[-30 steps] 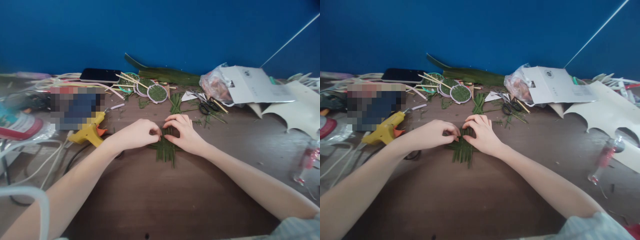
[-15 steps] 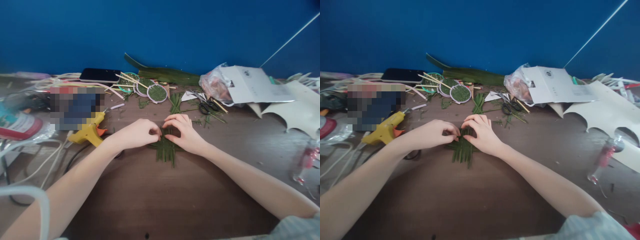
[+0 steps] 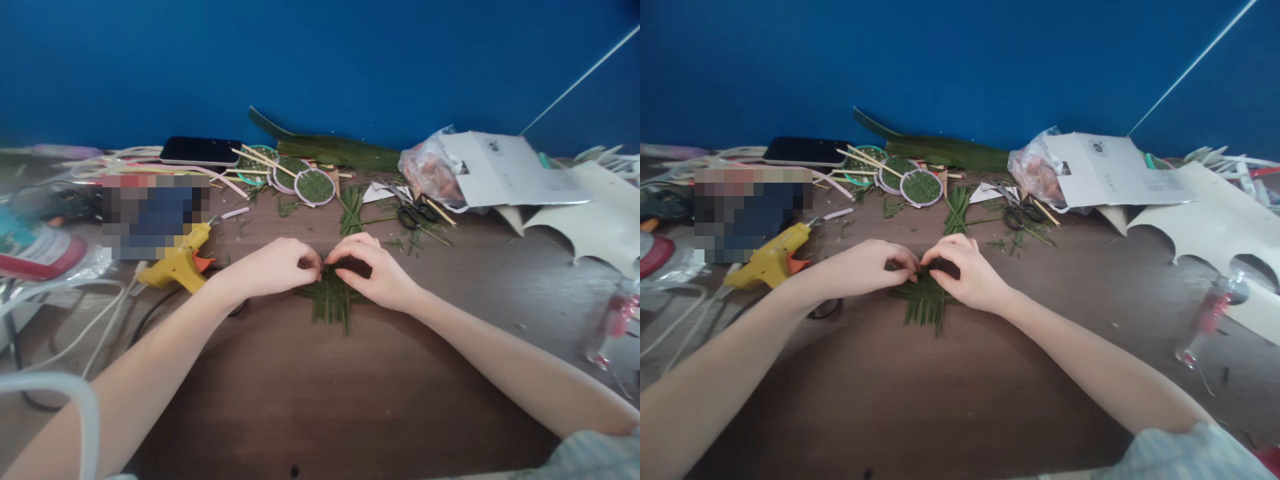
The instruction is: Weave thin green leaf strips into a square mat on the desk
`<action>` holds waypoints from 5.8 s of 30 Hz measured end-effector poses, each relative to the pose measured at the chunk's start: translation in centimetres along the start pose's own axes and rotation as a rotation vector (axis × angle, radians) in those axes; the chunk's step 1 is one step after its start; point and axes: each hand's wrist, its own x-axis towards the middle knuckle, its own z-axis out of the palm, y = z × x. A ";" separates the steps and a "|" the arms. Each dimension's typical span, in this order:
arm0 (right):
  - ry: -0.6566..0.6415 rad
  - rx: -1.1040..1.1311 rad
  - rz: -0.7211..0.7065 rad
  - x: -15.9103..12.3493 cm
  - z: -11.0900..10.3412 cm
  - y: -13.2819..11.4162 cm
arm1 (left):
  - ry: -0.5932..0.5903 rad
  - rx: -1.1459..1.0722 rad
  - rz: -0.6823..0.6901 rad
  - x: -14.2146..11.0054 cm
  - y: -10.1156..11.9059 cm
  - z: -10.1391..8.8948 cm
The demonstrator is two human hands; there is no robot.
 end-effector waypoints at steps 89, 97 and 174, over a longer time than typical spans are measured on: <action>0.076 -0.237 0.138 0.5 0.5 0.1 | 0.199 -0.055 0.006 -0.1 1.0 1.2; 0.052 -0.285 0.170 0.6 0.8 -0.1 | 0.183 -0.063 0.013 0.1 0.6 1.2; -0.004 -0.344 0.062 0.7 0.2 0.2 | 0.214 -0.072 -0.049 0.2 0.7 1.5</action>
